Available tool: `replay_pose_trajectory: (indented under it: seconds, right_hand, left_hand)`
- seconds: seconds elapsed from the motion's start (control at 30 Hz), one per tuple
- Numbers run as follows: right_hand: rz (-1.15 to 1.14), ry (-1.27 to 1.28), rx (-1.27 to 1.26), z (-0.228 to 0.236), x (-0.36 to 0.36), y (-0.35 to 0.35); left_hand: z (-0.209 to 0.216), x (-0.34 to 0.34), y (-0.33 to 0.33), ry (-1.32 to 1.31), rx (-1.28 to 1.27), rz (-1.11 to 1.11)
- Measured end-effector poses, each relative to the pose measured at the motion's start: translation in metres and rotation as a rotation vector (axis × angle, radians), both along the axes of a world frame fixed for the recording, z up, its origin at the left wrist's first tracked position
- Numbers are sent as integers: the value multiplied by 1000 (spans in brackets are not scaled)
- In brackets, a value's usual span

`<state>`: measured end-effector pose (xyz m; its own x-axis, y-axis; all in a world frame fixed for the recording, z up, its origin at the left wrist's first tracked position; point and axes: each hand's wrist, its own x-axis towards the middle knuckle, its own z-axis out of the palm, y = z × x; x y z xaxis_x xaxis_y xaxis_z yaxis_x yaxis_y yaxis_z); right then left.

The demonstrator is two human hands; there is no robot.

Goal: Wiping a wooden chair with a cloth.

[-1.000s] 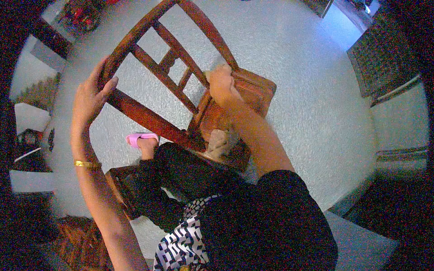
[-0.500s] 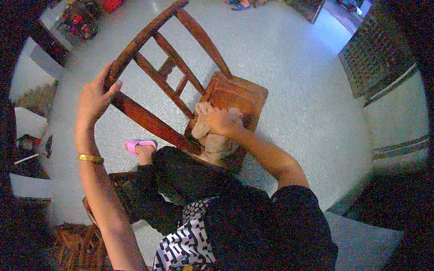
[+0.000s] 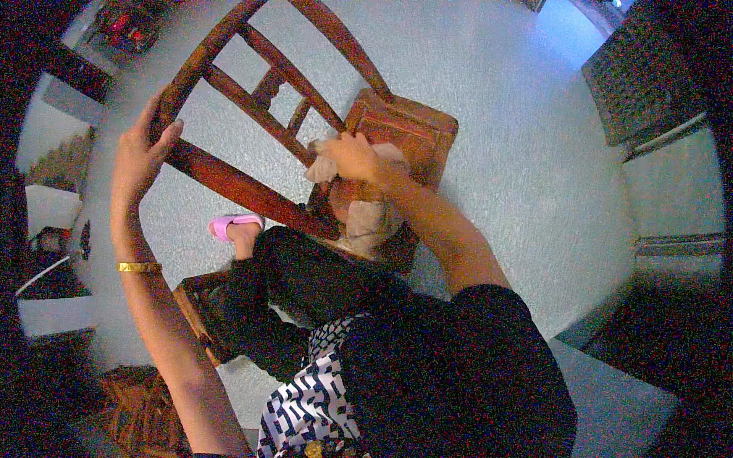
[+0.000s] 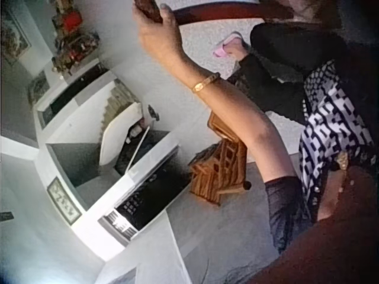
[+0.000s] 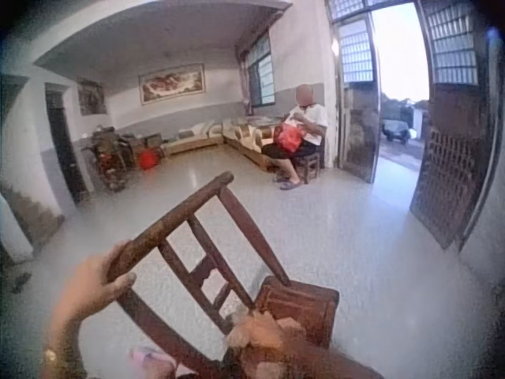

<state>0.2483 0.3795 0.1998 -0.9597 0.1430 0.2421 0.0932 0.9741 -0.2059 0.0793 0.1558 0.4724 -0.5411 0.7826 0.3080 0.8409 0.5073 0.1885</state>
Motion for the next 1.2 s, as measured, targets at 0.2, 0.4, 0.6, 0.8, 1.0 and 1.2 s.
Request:
replay_pose_trajectory:
  seconds: [0.2, 0.4, 0.6, 0.8, 1.0, 1.2]
  right_hand:
    - [-280, -16, -21, 14, 36, -60]
    - [-124, -225, 2, 25, 54, -77]
    - [313, 78, -430, 19, 34, -48]
    - [69, -301, -327, 24, -9, -61]
    - [235, -285, -882, 3, 24, -50]
    - [43, -585, -888, 36, 57, -40]
  left_hand:
    - [3, 4, 2, 9, -13, 20]
    - [4, 3, 1, 55, -9, -4]
    - [3, 1, 2, 48, -10, 9]
    - [1, 0, -1, -36, 33, 11]
    - [2, 2, 1, -35, 34, 4]
    - [4, 5, -1, -44, 39, 20]
